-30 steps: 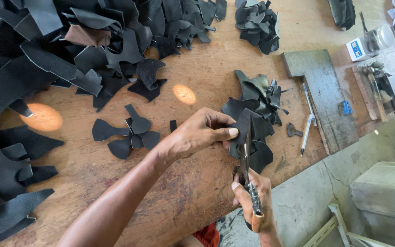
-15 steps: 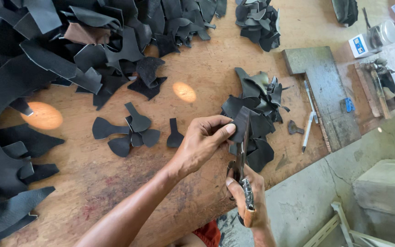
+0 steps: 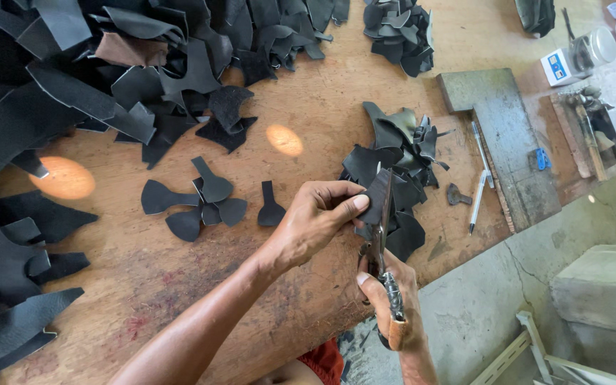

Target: The person picks up dark leather offcut pieces one at a time from a large pile on a wooden workbench and trims their edges with scissors, placing trimmed pieces aside and discarding scraps. The person repeats this trimming cycle continuously across the workbench.

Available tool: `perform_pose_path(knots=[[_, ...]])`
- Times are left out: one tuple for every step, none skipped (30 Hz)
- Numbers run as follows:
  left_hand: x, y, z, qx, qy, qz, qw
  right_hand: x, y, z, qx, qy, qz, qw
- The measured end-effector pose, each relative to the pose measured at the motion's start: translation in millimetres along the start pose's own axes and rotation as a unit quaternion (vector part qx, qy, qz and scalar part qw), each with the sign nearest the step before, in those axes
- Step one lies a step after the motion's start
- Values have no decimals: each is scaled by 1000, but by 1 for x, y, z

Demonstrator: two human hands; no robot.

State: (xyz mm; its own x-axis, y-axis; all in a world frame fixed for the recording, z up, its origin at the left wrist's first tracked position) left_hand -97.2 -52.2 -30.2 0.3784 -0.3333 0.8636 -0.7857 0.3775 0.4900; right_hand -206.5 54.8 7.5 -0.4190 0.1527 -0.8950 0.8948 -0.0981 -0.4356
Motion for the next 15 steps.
perform_pose_path(knots=[[1, 0, 0, -5, 2, 2, 1000, 3, -2, 0, 3, 15, -16, 1000], [2, -1, 0, -9, 4, 3, 1000, 4, -2, 0, 4, 16, -22, 1000], [4, -1, -1, -13, 6, 5, 1000, 4, -4, 0, 4, 17, -28, 999], [5, -1, -1, -13, 10, 15, 1000, 5, -4, 0, 5, 18, -34, 999], [7, -2, 0, -12, 14, 25, 1000, 6, -4, 0, 3, 19, -35, 999], [9, -2, 0, -11, 18, 35, 999, 6, -5, -1, 2, 19, -36, 999], [10, -3, 1, -11, 17, 41, 999, 7, -5, -1, 1, 19, -37, 999], [11, -3, 1, -10, 15, 46, 999, 8, -5, -1, 2, 23, -46, 999], [11, -3, 1, -10, 13, 51, 999, 9, -6, 0, 4, 26, -54, 998], [12, -3, 2, -13, 7, 52, 999, 11, -6, 0, 6, 30, -63, 998], [12, -3, 2, -16, 0, 53, 998, 11, -7, 0, 6, 34, -61, 998], [11, -3, 2, -20, -6, 54, 998, 12, -7, 0, 6, 38, -60, 997], [11, -4, 2, -20, -15, 66, 998, 13, -8, 0, 7, 42, -58, 997], [10, -4, 2, -21, -24, 78, 996, 14, -9, -1, 10, 50, -58, 997], [9, -4, 3, -23, -32, 90, 995, 15, -9, -1, 13, 57, -58, 997]])
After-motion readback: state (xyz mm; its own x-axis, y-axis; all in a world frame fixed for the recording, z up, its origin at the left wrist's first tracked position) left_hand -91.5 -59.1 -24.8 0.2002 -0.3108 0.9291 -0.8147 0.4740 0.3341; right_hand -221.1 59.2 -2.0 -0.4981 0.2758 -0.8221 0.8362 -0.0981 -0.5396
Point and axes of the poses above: each hand's wrist, its own z-axis towards the middle knuckle, its own y-axis out of the palm, x = y × z, the point moved 8 cm from there along z, towards the middle knuckle, and after that the axes turned 6 degrees about x, right-handed, at the moved point
